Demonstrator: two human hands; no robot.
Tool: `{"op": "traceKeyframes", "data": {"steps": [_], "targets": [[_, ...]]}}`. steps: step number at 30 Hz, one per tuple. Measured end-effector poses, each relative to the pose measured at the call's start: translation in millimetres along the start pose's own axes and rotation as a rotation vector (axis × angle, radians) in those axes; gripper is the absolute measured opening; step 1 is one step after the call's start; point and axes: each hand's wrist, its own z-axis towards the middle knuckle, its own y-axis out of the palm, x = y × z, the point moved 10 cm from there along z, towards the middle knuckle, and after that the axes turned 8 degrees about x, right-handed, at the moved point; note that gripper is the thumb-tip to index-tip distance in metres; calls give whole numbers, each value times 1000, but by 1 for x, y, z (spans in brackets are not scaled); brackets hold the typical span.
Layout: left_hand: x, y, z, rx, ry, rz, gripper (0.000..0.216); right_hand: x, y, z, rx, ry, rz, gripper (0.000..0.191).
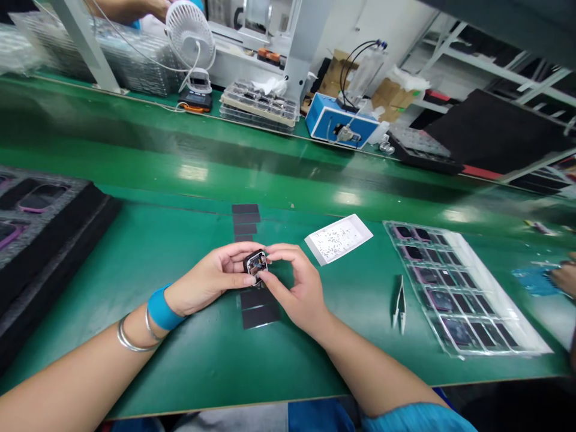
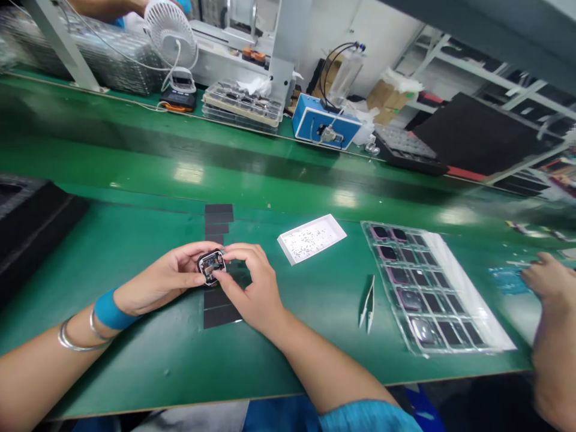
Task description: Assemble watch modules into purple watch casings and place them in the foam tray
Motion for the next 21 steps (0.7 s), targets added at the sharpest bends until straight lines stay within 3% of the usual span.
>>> {"op": "traceKeyframes", "data": {"steps": [6,12,21], "targets": [[-1,-1,1,-15,38,53,45,4,-1,0,11,31,20,11],[-6,2,1,-37,48,48,44,-2,-5,0,84,-59,-34,10],[-2,-1,1,43,4,-82,40,-7,-7,1,69,-76,-80,14]]}}
